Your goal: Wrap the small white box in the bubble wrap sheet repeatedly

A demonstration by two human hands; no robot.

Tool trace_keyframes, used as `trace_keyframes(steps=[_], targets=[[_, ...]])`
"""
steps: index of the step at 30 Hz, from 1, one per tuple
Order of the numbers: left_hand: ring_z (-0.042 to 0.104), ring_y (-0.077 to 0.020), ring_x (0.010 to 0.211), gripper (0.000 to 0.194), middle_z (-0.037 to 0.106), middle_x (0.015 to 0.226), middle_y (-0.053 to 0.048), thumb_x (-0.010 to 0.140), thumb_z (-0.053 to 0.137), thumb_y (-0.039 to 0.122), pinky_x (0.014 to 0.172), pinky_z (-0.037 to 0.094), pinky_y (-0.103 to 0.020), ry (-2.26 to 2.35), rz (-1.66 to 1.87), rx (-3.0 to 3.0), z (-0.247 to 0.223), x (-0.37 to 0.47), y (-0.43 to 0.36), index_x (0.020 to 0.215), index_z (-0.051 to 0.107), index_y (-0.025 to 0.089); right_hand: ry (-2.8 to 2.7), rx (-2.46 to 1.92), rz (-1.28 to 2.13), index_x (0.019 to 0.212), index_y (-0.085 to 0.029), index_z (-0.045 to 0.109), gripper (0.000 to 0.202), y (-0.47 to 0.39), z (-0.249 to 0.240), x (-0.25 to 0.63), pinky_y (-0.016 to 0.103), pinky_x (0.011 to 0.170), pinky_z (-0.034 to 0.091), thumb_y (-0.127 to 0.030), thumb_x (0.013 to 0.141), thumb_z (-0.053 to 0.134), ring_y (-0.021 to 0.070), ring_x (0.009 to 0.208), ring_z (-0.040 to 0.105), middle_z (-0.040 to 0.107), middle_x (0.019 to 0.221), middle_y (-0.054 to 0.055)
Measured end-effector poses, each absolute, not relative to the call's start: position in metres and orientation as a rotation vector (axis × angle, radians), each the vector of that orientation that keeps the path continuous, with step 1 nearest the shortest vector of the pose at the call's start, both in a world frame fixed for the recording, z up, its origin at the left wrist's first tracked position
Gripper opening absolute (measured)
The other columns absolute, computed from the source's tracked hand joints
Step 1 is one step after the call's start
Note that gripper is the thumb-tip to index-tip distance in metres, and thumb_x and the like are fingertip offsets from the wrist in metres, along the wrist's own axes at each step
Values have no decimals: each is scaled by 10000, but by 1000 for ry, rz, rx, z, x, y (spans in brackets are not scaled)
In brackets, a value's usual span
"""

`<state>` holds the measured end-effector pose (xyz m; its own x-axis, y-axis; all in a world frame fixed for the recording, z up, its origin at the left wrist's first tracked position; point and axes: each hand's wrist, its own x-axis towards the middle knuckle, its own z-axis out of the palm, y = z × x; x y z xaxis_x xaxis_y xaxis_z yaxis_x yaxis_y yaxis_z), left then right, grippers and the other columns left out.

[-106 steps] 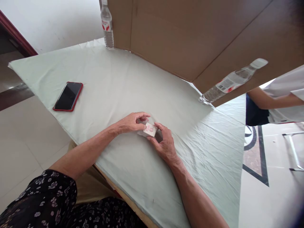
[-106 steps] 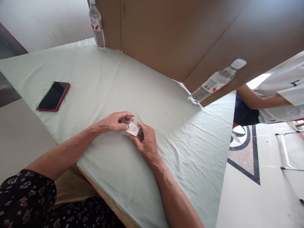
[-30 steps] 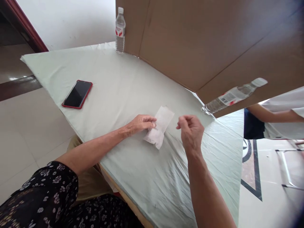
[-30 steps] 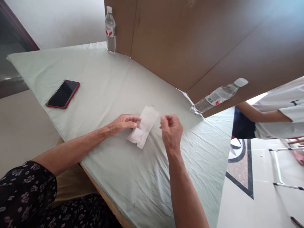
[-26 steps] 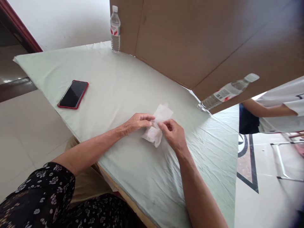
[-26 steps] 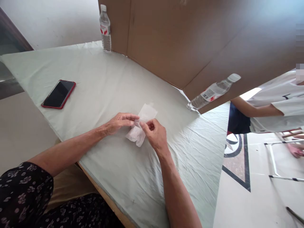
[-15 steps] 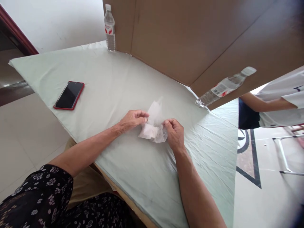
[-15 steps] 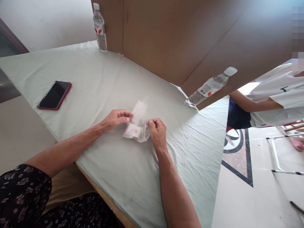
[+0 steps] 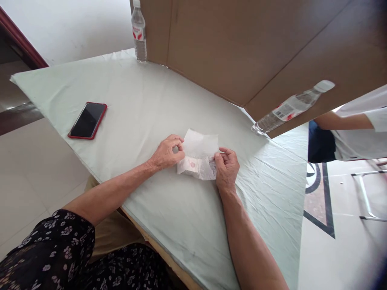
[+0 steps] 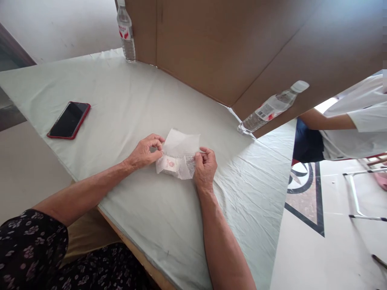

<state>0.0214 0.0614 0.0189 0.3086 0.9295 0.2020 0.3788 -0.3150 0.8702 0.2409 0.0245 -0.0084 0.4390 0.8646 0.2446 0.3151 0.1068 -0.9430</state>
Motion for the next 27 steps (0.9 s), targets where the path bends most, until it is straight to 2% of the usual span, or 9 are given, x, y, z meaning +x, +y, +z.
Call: trace_keyframes(steps=[4,9,10,13,17,20,22,24,27], targets=[[605,-219,1009,74,658,1084,-75,693,571,176,865,516,-367,1392,972,1840,20,12,72,638,522,186,-1097,-1508,503,1005,-203,565,286,28,-11,253,296,641,463,-384,784,591,146,614,581,603,656,-45],[553,-262,946,57,620,904,-88,700,579,199,928,481,-463,1639,677,2004,20,1,84,656,546,185,-1173,-1627,452,1002,-194,583,296,30,-10,262,314,658,452,-386,777,579,151,627,550,606,693,-26],[550,-267,937,16,614,903,-94,699,576,192,923,481,-471,1669,668,2014,21,1,84,695,564,183,-1182,-1641,429,1002,-193,589,295,30,-9,263,318,675,457,-376,771,581,152,654,556,620,733,-13],[556,-270,955,151,617,950,-104,712,541,162,908,489,-464,1630,878,2066,27,3,77,852,597,185,-1181,-1646,334,1009,-191,611,285,27,1,260,330,727,473,-359,779,586,168,780,590,667,918,46],[561,-274,1097,259,640,1087,-117,791,524,216,991,468,-445,1168,1183,2295,33,10,61,1033,615,194,-1295,-1560,389,1038,-203,639,296,18,24,252,358,823,490,-433,859,588,197,925,633,697,1045,78],[523,-297,1238,445,602,1297,-154,843,528,305,1053,431,-459,1002,1065,2338,32,14,55,1265,564,167,-1442,-1563,601,1128,-211,638,384,14,35,247,393,875,500,-484,860,612,220,989,654,710,1122,97],[520,-311,1253,576,588,1348,-175,868,538,385,1035,436,-458,1053,914,2270,31,15,55,1390,483,146,-1523,-1613,692,1163,-194,639,447,13,40,247,416,884,504,-479,819,666,230,967,664,726,1087,104],[589,-291,1131,657,661,1230,-159,892,526,465,953,473,-418,1090,799,2156,33,14,56,1451,427,134,-1591,-1620,735,1153,-185,659,449,12,45,249,425,897,501,-456,798,702,224,914,671,741,990,85],[654,-219,841,624,715,846,-58,953,420,524,807,491,-332,991,745,1981,43,8,57,1443,457,140,-1734,-1476,924,1128,-209,693,391,5,57,252,397,871,515,-465,832,683,208,855,683,749,896,49]])
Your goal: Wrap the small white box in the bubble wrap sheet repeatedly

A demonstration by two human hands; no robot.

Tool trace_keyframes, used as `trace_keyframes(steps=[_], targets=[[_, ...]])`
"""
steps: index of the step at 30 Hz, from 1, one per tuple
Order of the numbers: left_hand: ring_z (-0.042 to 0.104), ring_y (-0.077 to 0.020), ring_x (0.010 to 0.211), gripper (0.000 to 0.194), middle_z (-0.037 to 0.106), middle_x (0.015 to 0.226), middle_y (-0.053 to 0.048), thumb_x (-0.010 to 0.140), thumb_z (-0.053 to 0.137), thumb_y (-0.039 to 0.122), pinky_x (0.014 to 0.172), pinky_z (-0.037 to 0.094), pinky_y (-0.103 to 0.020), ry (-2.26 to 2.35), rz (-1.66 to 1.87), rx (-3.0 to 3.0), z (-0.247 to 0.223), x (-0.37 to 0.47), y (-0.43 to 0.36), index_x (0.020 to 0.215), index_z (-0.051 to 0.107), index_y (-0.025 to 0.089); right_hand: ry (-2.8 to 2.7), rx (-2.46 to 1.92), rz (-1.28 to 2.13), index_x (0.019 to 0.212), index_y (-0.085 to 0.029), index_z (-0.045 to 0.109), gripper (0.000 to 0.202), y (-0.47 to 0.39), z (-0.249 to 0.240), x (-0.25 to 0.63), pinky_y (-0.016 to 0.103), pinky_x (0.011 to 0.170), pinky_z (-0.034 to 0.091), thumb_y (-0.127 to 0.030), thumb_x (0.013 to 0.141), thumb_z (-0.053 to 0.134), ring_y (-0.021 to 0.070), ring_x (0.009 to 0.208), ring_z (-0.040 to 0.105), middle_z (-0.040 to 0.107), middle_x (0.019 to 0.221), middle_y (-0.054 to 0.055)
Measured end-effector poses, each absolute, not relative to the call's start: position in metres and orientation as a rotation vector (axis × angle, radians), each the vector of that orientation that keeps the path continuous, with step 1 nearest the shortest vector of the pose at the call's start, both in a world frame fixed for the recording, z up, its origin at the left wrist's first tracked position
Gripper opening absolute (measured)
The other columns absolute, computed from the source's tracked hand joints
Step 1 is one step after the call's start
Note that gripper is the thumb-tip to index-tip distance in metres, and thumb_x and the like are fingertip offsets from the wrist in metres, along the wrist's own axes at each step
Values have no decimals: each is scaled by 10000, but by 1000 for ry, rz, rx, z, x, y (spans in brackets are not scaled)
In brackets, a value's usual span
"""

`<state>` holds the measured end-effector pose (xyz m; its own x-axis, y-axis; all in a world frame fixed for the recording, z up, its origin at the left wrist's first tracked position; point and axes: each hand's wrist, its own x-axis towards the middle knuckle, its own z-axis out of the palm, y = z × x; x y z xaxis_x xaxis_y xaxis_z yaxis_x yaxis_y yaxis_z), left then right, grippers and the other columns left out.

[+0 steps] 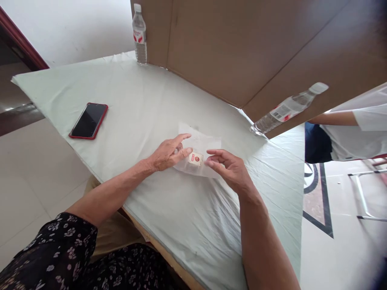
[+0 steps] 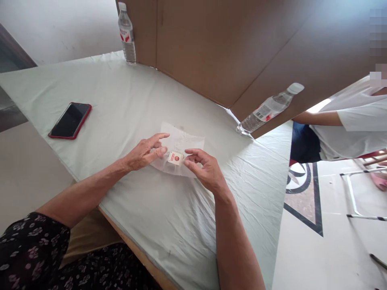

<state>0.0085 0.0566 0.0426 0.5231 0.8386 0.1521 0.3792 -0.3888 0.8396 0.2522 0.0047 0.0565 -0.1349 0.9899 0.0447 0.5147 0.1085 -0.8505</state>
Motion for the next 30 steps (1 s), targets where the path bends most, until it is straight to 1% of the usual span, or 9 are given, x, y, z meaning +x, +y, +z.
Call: trace_keyframes(steps=[2,4,8,11,13,16,19,26,30], targets=[[649,-195,724,551,661,664,-11,976,361,519,734,476,-302,933,660,1952,48,4,58,1340,575,165,-1904,-1383,1158,1090,-229,721,356,-4,63,252,367,823,531,-485,849,663,207,843,692,760,889,37],[630,-193,661,444,639,618,-6,928,454,476,692,449,-306,1025,525,2084,50,1,61,1159,692,180,-2072,-1372,1337,1024,-241,749,309,-13,65,251,329,754,534,-480,858,647,198,802,692,765,865,21],[642,-231,760,262,684,720,-48,814,579,376,827,428,-377,1169,326,2480,43,0,67,889,750,192,-2109,-1482,1227,948,-245,761,259,-24,57,249,285,639,493,-445,872,615,169,695,646,744,790,-6],[620,-296,955,342,684,915,-107,786,614,449,895,406,-430,1178,233,2625,37,0,67,967,743,190,-1937,-1557,926,964,-231,741,274,-19,50,246,306,649,505,-451,874,603,175,702,638,734,813,17],[581,-319,1040,458,651,1041,-136,758,644,507,910,402,-440,1192,192,2658,35,-1,66,1080,717,188,-1871,-1567,723,1083,-232,707,334,-11,45,241,351,730,540,-457,848,635,213,846,669,739,1008,64],[534,-334,1101,553,603,1165,-154,742,666,556,947,389,-451,1174,163,2695,35,-2,64,1152,686,185,-1935,-1543,572,1271,-242,618,529,2,36,229,462,925,531,-435,784,692,293,1145,623,644,1317,122],[500,-351,1149,601,567,1266,-162,730,682,558,980,373,-467,1143,123,2698,36,-4,64,1200,660,185,-1956,-1576,614,1256,-235,629,495,5,30,226,488,979,506,-396,791,680,289,1104,645,692,1238,113],[460,-350,1232,656,533,1360,-156,721,688,530,1038,347,-456,1106,51,2643,40,-8,65,1287,608,209,-1510,-1805,426,1199,-236,663,535,-35,30,306,485,862,550,-483,731,739,252,863,688,738,1097,86],[464,-360,1227,654,531,1360,-176,715,687,511,1033,356,-467,1101,55,2629,40,-8,65,1281,614,192,-1479,-2038,425,1268,-231,632,653,-56,24,347,578,866,539,-495,683,751,336,976,694,715,1169,134]])
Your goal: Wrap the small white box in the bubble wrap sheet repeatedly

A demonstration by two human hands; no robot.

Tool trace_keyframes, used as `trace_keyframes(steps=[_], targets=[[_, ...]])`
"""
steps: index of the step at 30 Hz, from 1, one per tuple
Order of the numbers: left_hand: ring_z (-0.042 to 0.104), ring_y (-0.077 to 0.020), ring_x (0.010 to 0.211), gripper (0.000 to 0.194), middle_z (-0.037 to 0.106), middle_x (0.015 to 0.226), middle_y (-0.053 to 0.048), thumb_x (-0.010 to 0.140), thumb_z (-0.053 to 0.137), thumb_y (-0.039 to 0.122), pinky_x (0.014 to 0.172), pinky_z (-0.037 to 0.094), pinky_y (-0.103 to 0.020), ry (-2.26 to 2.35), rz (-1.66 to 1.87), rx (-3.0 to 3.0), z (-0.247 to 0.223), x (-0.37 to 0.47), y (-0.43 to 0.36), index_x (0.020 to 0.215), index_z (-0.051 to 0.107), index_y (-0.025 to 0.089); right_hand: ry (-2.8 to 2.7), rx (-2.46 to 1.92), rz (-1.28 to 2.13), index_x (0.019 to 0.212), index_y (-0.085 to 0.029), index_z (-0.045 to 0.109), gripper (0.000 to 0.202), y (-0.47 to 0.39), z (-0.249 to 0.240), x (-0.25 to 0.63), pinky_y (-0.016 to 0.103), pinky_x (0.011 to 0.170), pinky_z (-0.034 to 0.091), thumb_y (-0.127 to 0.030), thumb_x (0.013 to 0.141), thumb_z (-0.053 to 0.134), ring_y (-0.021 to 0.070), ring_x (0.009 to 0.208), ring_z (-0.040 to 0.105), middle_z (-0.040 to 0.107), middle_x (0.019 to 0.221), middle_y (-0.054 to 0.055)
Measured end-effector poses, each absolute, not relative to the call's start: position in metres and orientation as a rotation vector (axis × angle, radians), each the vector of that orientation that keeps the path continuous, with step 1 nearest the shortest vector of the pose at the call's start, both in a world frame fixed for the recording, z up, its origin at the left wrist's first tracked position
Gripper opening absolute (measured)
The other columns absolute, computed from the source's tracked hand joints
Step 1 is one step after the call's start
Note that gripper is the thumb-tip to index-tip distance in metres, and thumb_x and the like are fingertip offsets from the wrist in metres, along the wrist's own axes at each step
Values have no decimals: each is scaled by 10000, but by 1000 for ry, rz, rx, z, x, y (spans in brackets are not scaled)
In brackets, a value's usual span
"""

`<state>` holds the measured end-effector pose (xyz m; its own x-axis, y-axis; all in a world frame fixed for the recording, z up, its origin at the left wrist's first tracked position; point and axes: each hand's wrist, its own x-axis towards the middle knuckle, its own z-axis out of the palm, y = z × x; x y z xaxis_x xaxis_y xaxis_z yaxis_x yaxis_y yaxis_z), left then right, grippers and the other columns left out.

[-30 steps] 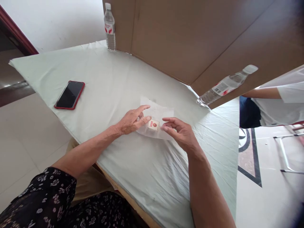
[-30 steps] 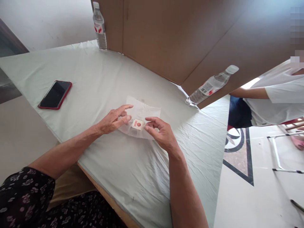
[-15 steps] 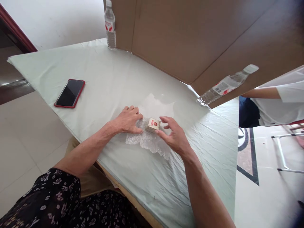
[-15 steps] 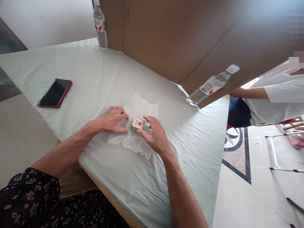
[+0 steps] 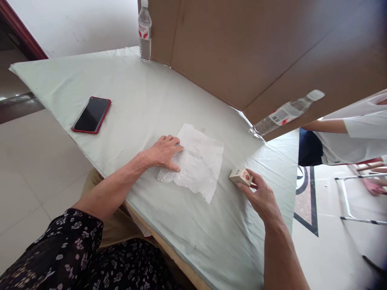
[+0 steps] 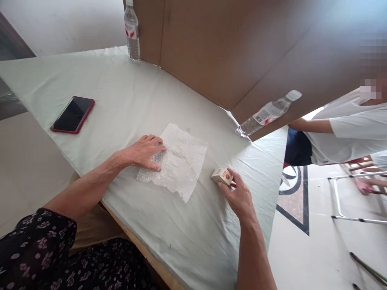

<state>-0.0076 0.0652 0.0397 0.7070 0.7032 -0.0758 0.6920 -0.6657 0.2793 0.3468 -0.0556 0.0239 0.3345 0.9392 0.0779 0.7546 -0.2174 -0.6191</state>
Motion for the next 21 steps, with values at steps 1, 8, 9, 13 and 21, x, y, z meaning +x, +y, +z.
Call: trace_keyframes(steps=[1,8,9,13,21], targets=[[463,-361,1230,652,530,1362,-176,713,690,508,1035,357,-468,1100,59,2626,40,-8,65,1280,615,195,-1490,-2033,361,1310,-227,605,700,-59,25,347,602,901,523,-505,684,752,366,1076,667,685,1244,155],[439,-373,1268,675,515,1392,-169,714,702,505,1059,345,-484,1110,56,2590,41,-8,65,1307,605,196,-1919,-1618,233,1432,-282,484,637,-47,38,268,561,1110,420,-531,866,636,318,1382,483,537,1473,126],[436,-372,1272,682,512,1399,-167,715,702,510,1063,342,-487,1116,49,2590,42,-8,65,1312,601,199,-2040,-1591,282,1471,-276,438,710,-41,35,258,568,1144,381,-549,851,651,327,1419,441,496,1514,133],[407,-358,1304,708,481,1447,-146,709,719,540,1101,313,-481,1126,20,2586,41,-11,69,1332,586,230,-2303,-1640,437,1552,-243,320,1009,-23,13,251,607,1172,322,-656,727,729,389,1472,351,397,1584,171],[413,-359,1334,646,502,1436,-144,745,714,506,1121,309,-497,1094,129,2582,36,-12,71,1312,596,219,-2411,-1622,459,1601,-257,198,1095,-25,1,271,584,1203,290,-729,737,676,370,1510,284,325,1629,144]])
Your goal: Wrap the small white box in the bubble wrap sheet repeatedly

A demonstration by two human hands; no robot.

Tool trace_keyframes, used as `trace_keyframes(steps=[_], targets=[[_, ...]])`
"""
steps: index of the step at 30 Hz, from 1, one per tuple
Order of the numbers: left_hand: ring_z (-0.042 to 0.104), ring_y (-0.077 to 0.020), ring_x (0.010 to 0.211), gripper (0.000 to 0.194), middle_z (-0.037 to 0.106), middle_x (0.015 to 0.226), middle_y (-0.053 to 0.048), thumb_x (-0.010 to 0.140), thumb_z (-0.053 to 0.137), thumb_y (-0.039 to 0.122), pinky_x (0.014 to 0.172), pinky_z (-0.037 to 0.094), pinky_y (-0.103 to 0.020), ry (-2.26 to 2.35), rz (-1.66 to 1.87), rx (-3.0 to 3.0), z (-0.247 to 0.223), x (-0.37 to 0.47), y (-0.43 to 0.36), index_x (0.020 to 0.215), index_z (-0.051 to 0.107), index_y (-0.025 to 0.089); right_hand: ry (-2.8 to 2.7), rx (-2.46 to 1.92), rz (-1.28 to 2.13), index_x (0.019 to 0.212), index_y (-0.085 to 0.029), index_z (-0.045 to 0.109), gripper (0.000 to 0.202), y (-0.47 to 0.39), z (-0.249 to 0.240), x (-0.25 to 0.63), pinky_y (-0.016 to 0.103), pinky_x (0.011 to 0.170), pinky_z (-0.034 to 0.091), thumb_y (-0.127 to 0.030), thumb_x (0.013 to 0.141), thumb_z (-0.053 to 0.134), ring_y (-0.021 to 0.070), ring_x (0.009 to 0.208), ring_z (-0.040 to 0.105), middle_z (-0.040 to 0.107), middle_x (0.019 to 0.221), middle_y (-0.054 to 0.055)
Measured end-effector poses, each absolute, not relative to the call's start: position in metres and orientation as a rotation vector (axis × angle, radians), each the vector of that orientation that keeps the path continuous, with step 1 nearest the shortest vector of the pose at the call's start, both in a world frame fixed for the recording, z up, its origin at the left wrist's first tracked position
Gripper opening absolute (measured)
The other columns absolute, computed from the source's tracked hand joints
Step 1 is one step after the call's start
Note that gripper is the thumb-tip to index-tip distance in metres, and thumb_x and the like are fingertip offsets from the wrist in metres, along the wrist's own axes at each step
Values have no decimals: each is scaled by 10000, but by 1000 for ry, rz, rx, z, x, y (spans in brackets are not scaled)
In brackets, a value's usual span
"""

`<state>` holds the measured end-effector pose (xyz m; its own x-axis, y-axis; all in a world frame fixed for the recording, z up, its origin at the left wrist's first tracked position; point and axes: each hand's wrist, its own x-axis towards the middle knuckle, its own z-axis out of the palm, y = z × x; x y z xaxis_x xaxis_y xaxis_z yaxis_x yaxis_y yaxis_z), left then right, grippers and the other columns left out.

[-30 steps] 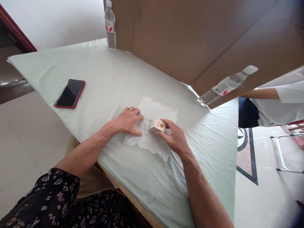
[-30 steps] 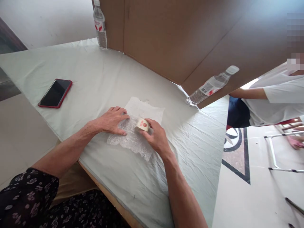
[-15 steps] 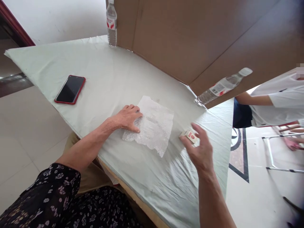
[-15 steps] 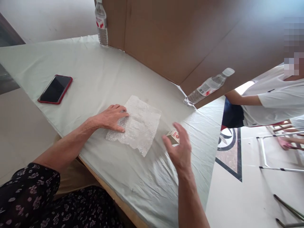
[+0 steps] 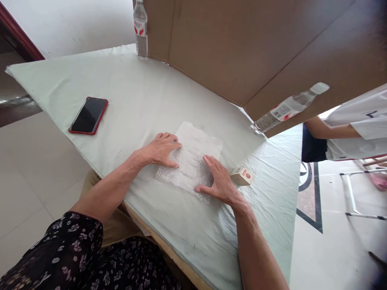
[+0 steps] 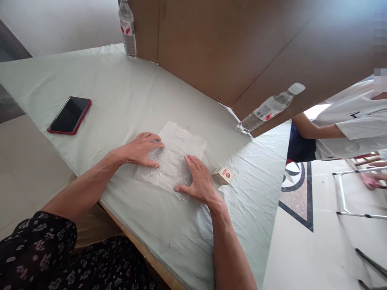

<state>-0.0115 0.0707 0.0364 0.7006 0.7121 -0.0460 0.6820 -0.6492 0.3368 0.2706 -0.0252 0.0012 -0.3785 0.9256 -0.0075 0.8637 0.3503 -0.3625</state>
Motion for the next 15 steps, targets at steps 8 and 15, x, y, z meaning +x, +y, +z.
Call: trace_keyframes(steps=[8,15], targets=[[223,-354,1508,960,318,1614,-159,743,704,625,1219,192,-476,833,14,2559,28,-6,68,1517,348,184,-2408,-1623,478,1595,-226,219,1091,-24,0,269,579,1213,273,-756,744,647,367,1518,265,305,1635,160],[137,-361,1542,1109,226,1665,-134,697,694,698,1239,129,-463,810,-56,2495,25,-14,78,1571,234,194,-2411,-1580,502,1597,-244,212,1119,-23,-1,273,595,1206,280,-755,719,681,376,1515,272,315,1630,163]])
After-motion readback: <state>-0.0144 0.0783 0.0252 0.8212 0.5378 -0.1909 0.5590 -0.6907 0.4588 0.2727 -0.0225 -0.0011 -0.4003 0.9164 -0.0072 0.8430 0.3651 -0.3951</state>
